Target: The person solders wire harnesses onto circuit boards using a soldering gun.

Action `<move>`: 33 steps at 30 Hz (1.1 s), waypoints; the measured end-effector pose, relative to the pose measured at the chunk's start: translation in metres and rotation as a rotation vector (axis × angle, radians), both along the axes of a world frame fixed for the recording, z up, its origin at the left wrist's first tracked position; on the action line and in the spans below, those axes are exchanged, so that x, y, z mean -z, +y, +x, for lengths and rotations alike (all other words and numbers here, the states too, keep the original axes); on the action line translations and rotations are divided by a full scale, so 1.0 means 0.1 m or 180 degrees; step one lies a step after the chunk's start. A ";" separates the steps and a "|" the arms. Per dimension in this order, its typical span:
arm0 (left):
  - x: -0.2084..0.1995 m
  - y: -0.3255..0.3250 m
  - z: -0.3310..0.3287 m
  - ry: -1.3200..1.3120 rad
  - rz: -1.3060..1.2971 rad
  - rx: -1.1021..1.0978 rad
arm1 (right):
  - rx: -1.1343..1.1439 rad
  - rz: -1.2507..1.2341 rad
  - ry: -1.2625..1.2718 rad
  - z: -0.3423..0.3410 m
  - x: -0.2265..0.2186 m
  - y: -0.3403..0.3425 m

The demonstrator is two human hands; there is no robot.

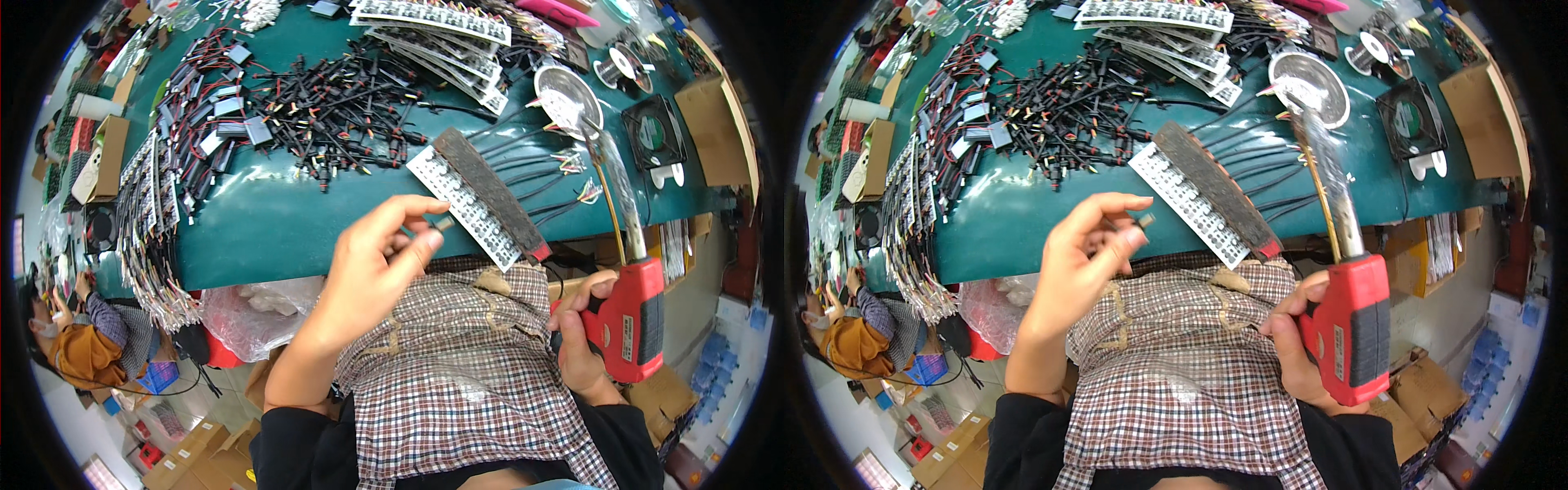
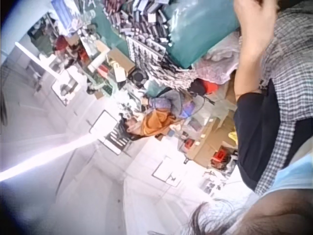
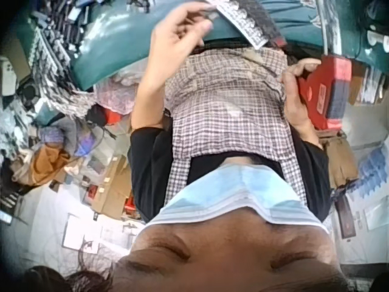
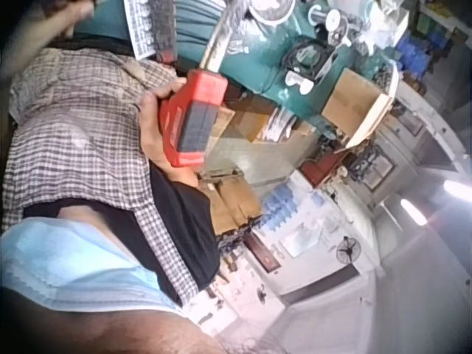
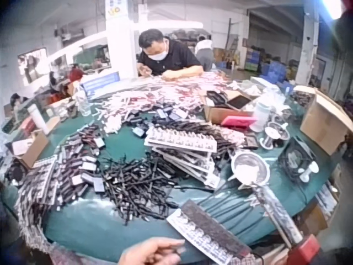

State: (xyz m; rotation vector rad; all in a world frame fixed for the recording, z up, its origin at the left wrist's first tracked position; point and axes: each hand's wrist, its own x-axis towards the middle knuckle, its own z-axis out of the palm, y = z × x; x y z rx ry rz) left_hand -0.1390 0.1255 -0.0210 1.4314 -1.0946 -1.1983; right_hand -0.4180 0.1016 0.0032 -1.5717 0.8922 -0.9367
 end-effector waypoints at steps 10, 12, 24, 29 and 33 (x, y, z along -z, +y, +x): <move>0.25 0.25 -0.30 0.0679 0.0288 -0.0225 | 0.1950 -0.1838 0.1764 -1.09 -1.17 -0.88; 0.25 0.24 -0.36 0.0638 0.0332 -0.0174 | 0.1835 -0.2030 0.0750 -0.55 -1.38 -0.89; 0.27 0.34 -0.64 0.0577 0.0066 -0.0048 | 0.0190 0.0704 -0.0107 0.02 -0.17 -0.19; 0.26 0.37 -0.68 0.0303 -0.0090 -0.0071 | -0.0321 0.0453 0.0321 0.25 0.20 -0.07; 0.21 0.39 -0.69 0.0022 -0.0170 -0.0144 | -0.0347 0.0730 0.0031 0.34 0.30 -0.04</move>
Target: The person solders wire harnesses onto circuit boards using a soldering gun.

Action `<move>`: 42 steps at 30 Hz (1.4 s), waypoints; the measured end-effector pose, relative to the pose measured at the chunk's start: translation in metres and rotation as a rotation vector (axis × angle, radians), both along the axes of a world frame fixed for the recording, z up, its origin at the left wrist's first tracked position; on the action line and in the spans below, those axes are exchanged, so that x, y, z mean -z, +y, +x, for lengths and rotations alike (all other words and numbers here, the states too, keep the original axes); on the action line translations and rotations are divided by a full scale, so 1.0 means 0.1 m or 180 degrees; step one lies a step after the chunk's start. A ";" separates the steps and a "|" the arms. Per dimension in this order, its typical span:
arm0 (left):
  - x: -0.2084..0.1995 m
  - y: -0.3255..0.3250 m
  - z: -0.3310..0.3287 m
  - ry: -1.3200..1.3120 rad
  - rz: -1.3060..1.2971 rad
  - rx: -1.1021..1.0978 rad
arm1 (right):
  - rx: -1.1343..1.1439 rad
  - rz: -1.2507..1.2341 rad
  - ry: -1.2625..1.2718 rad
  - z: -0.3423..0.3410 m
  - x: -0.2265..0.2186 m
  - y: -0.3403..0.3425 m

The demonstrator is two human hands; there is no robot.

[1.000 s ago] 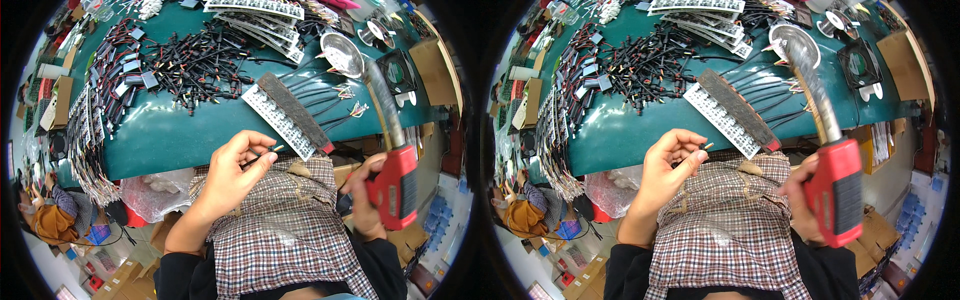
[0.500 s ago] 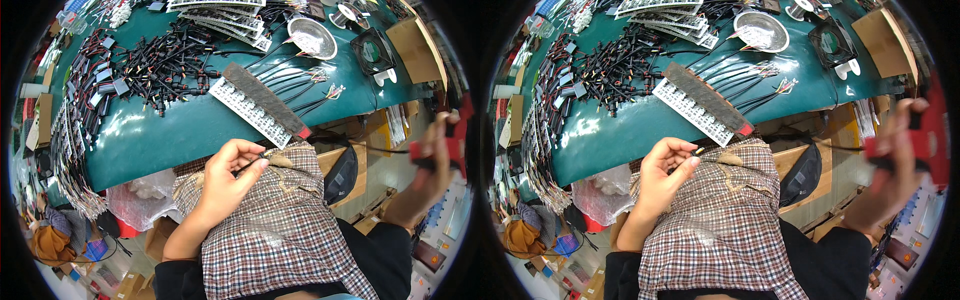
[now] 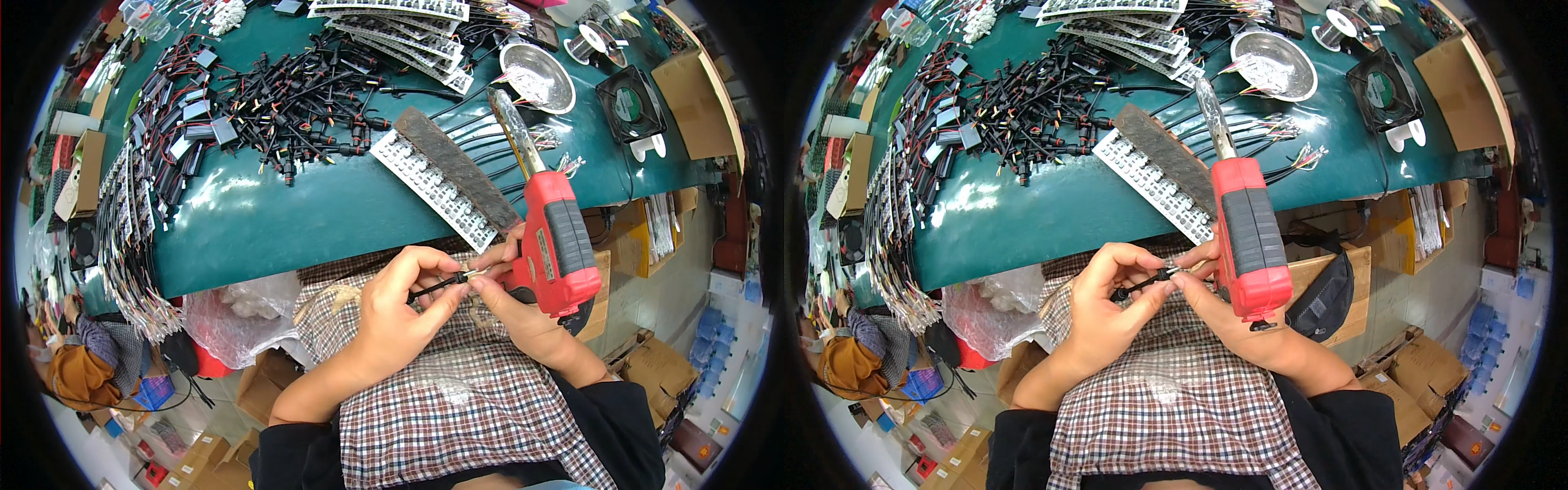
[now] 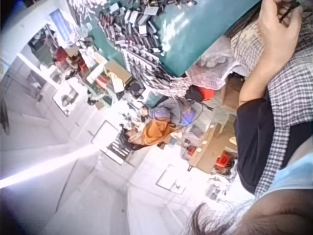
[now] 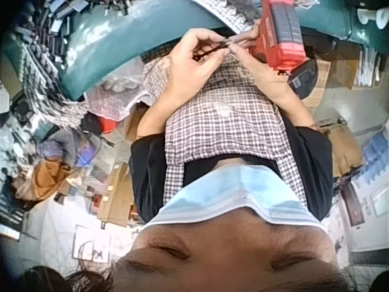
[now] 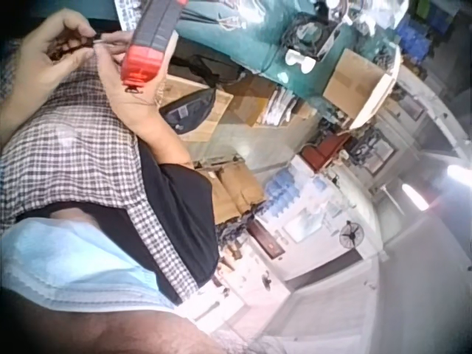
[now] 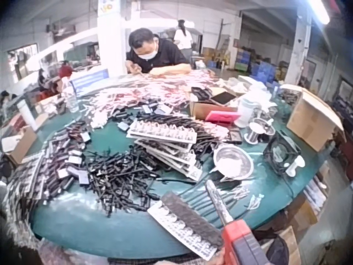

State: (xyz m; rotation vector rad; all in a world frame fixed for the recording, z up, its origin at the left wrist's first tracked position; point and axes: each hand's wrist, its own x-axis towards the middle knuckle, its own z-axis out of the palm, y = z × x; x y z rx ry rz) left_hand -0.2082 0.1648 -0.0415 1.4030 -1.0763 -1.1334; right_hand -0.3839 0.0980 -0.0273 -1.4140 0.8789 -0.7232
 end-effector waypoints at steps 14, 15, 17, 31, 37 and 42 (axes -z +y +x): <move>0.10 0.05 -0.03 0.0392 -0.0150 -0.0076 | 0.0047 -0.0159 -0.0114 0.02 0.14 0.05; 0.12 0.06 -0.04 0.0392 -0.0149 -0.0076 | 0.0142 -0.0157 -0.0165 0.04 0.11 0.04; 0.16 0.08 -0.06 0.1374 0.0114 -0.0116 | 0.0234 -0.0154 -0.0218 0.08 0.11 0.05; 0.24 0.04 -0.06 0.0553 -0.0412 -0.0076 | 0.0174 -0.0303 -0.0431 0.04 0.20 0.00; 0.16 0.00 -0.06 -0.0486 -0.0783 -0.0189 | 0.0425 -0.0058 -0.0364 0.09 0.13 0.04; 0.21 0.02 -0.10 -0.0396 -0.0787 -0.0350 | 0.0219 -0.0121 -0.0294 0.09 0.13 0.08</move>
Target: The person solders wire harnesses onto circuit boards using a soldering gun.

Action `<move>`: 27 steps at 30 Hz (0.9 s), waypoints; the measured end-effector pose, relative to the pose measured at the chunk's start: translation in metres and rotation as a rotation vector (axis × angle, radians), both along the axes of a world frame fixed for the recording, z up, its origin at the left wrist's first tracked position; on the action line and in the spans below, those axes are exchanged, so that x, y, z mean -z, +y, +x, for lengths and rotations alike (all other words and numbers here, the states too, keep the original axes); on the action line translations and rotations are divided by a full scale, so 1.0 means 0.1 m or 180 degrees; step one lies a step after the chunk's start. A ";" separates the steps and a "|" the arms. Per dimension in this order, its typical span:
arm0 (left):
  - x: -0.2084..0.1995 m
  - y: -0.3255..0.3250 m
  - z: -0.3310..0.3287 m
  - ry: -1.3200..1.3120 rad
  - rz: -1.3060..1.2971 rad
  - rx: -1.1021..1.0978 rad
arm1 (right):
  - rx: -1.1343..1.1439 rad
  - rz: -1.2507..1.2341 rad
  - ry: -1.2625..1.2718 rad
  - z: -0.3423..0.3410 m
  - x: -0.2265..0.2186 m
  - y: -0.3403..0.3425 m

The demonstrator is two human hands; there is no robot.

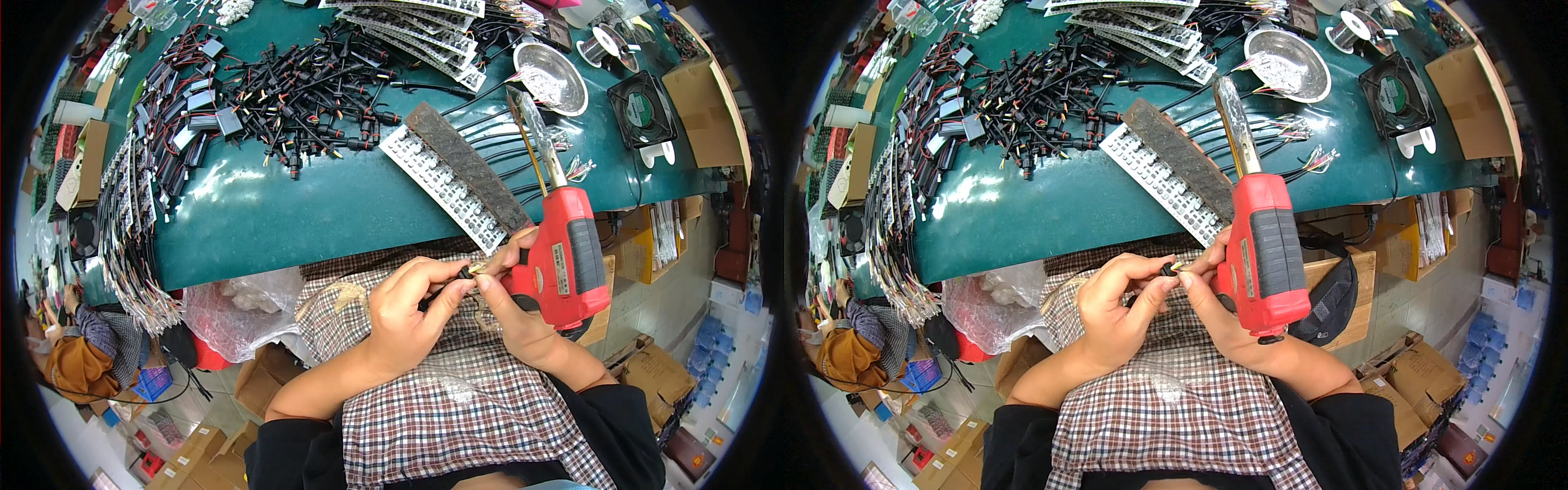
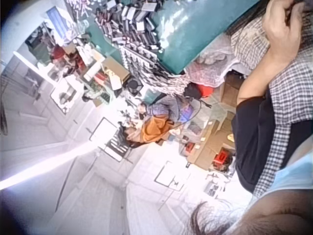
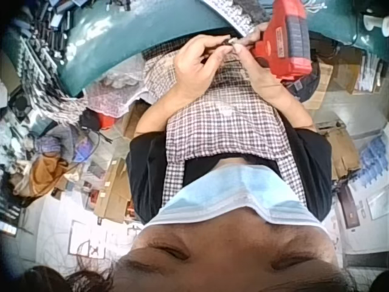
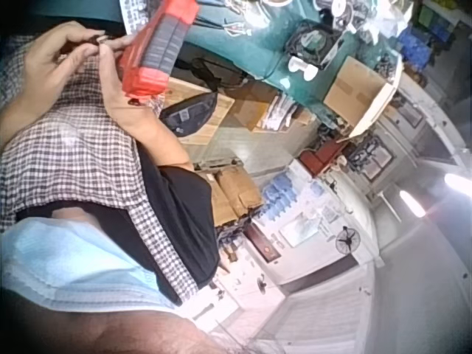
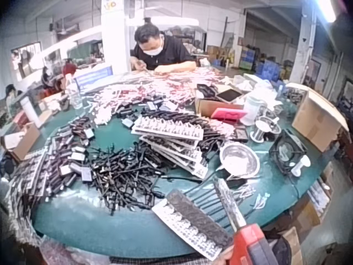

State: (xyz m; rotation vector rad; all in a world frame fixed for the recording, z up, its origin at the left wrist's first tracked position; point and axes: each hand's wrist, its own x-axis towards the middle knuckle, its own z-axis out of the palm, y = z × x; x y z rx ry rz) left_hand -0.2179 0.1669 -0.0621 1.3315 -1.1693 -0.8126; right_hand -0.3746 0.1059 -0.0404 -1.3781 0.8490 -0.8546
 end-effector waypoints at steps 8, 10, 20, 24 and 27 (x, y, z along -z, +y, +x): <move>0.03 -0.01 0.01 0.0520 0.0326 -0.0095 | -0.0012 0.0068 0.0028 -0.04 0.07 0.02; 0.00 -0.01 0.02 0.0452 0.0309 -0.0084 | 0.0059 -0.0091 0.0146 -0.04 0.10 0.02; 0.02 -0.09 0.11 -0.1408 -0.0585 -0.0013 | -0.0153 -0.0224 0.0100 0.01 0.07 -0.08; -0.13 -0.09 0.18 -0.2271 -0.0673 0.0071 | -0.0269 -0.0310 0.0373 -0.04 0.05 -0.08; -0.16 -0.08 0.20 -0.2653 -0.0681 0.0241 | -0.0427 -0.0344 0.0574 -0.06 0.02 -0.10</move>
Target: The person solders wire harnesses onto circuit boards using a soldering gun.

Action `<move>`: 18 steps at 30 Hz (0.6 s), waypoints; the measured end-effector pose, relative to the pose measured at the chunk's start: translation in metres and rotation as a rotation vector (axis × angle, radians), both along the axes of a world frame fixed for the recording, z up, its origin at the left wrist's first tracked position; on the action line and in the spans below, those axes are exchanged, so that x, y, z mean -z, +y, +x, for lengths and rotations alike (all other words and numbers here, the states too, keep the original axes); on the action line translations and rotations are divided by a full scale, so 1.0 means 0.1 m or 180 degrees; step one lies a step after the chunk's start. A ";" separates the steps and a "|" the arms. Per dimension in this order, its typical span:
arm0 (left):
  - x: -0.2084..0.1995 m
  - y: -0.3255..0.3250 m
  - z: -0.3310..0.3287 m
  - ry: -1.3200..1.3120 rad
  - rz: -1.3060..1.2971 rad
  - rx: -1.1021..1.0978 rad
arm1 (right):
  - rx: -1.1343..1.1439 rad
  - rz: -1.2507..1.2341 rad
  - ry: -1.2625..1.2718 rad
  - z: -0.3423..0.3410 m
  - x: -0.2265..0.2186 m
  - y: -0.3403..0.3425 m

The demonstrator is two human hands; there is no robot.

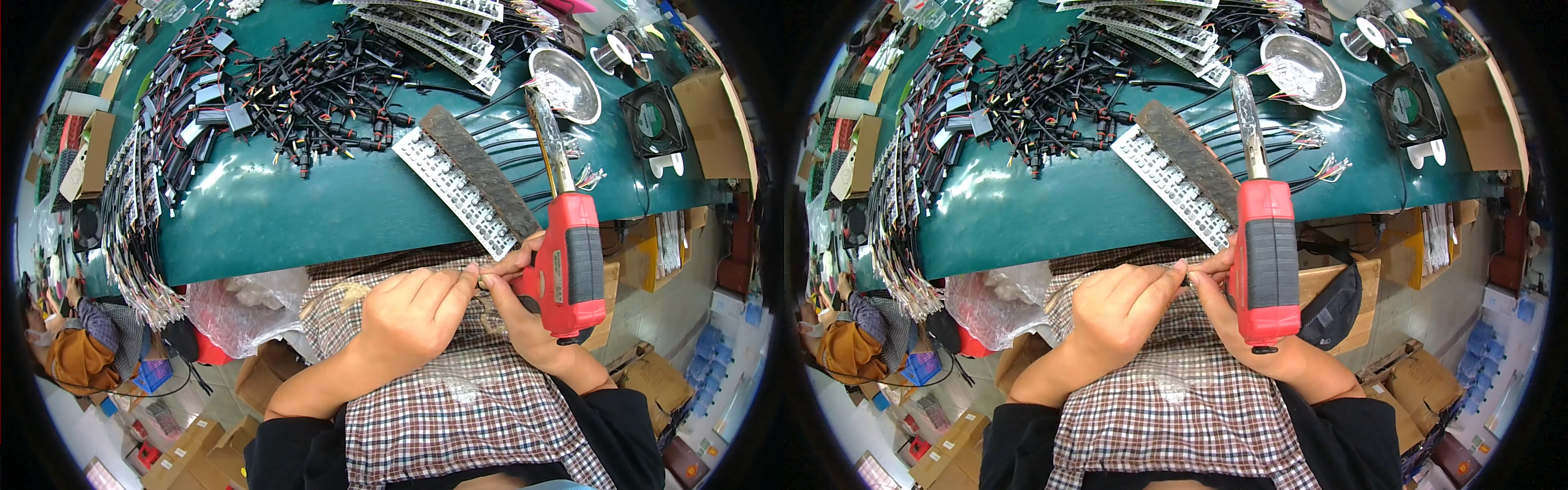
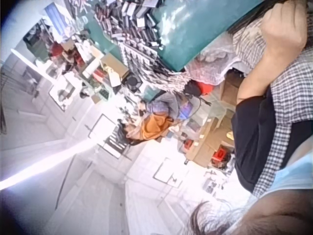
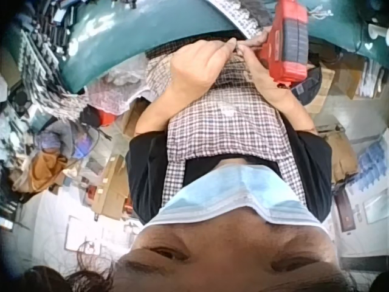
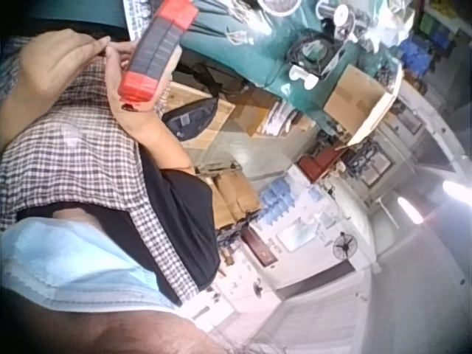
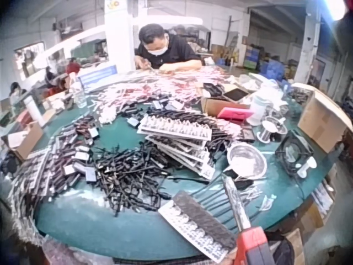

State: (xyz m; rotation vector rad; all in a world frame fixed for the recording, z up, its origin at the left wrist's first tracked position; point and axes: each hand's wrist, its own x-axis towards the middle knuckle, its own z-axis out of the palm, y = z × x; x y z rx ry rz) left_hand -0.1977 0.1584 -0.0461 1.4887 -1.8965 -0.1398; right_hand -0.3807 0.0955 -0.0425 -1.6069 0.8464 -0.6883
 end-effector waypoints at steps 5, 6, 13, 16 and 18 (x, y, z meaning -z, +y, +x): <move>0.12 -0.02 -0.05 0.1111 -0.0236 -0.0199 | 0.0561 0.0726 -0.0601 0.10 -0.06 0.02; 0.13 -0.02 -0.07 0.1111 -0.0227 -0.0206 | 0.0557 0.0736 -0.0599 0.11 -0.05 0.02; 0.14 -0.04 -0.09 0.1600 0.0077 -0.0442 | 0.0721 0.0691 -0.0649 0.20 -0.04 0.01; 0.17 -0.04 -0.09 0.1690 0.0142 -0.0497 | 0.0564 0.0558 -0.0543 0.19 -0.01 -0.03; 0.18 -0.05 -0.07 0.1758 0.0199 -0.0513 | 0.0394 0.0385 -0.0462 0.19 -0.01 -0.06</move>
